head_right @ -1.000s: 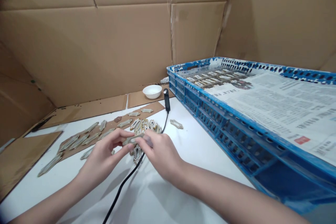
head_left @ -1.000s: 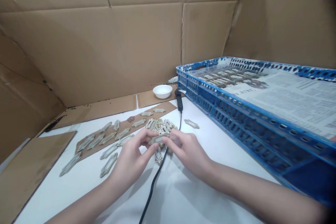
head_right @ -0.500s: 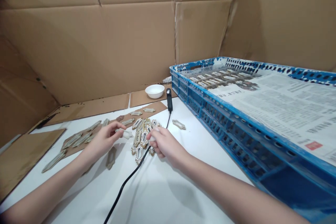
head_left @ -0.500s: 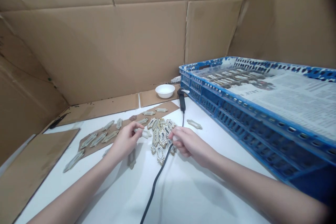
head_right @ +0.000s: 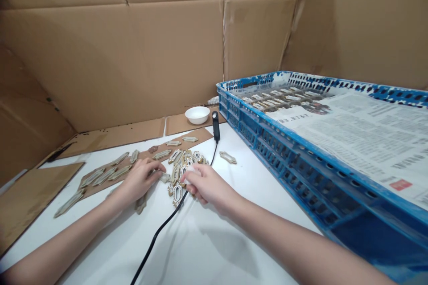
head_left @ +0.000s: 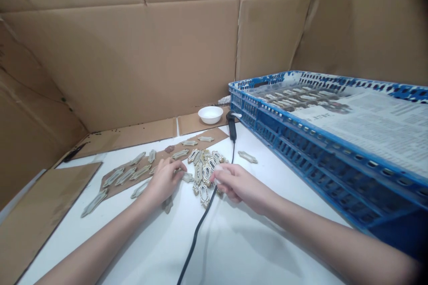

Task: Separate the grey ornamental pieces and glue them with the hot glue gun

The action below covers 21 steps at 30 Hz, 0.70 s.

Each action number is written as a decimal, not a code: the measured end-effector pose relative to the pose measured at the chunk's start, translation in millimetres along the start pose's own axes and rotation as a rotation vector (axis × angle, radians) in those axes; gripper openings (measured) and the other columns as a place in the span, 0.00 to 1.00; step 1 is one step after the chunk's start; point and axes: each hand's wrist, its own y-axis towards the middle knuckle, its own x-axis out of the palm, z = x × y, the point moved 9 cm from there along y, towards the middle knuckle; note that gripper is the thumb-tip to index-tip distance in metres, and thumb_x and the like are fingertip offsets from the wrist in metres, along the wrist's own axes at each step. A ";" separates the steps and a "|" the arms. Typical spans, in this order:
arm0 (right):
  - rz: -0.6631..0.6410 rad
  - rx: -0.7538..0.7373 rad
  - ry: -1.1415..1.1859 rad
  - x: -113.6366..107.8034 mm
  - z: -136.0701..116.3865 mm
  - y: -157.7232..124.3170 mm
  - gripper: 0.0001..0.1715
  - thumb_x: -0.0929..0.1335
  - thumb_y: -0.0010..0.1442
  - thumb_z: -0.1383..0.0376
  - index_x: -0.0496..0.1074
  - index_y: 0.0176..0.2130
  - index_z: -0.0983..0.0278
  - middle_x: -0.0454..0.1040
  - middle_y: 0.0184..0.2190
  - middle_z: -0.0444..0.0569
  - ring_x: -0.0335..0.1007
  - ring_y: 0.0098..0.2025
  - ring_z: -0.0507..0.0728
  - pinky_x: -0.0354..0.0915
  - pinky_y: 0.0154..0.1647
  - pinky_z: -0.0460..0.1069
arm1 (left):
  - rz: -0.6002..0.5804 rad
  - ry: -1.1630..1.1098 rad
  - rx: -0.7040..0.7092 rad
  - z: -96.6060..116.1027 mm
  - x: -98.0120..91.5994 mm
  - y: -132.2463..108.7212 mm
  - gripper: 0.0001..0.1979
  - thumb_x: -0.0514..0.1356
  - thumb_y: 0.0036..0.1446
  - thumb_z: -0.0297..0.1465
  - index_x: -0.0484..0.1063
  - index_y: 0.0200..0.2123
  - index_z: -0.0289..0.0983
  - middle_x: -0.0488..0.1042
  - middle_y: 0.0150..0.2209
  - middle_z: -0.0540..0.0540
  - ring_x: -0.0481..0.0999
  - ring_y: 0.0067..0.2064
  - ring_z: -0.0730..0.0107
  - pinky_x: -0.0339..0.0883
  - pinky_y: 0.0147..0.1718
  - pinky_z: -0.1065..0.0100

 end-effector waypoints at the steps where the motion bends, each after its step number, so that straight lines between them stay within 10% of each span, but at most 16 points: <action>1: -0.017 -0.020 -0.009 1.0 -0.7 0.1 0.06 0.59 0.53 0.65 0.62 0.29 0.65 0.52 0.15 0.36 0.38 0.12 0.42 0.34 0.12 0.42 | 0.035 0.006 0.011 1.6 -3.1 -0.2 0.12 0.50 0.53 0.33 0.71 0.35 0.38 0.68 0.35 0.43 0.63 0.43 0.57 0.57 0.42 0.59; 5: -0.089 -0.092 -0.059 6.3 -3.9 -1.0 0.10 0.60 0.55 0.63 0.65 0.29 0.66 0.52 0.15 0.36 0.39 0.12 0.43 0.37 0.12 0.41 | 0.206 -0.061 0.089 24.8 -29.0 -8.8 0.11 0.50 0.54 0.33 0.69 0.37 0.38 0.69 0.36 0.44 0.63 0.42 0.60 0.56 0.41 0.63; 12: -0.192 -0.208 -0.221 19.3 -12.8 -6.2 0.11 0.60 0.57 0.65 0.66 0.27 0.68 0.55 0.14 0.37 0.46 0.15 0.44 0.46 0.16 0.41 | -0.105 -0.456 0.135 77.9 -23.2 -32.3 0.13 0.50 0.56 0.36 0.69 0.42 0.41 0.73 0.32 0.50 0.68 0.31 0.72 0.59 0.30 0.73; 21: -0.208 -0.239 -0.378 24.4 -9.8 -9.7 0.15 0.57 0.59 0.62 0.67 0.30 0.68 0.57 0.18 0.40 0.54 0.21 0.47 0.53 0.24 0.42 | -0.128 -0.644 0.038 75.3 -18.8 -33.9 0.11 0.51 0.55 0.35 0.68 0.27 0.36 0.72 0.24 0.49 0.69 0.28 0.72 0.60 0.29 0.72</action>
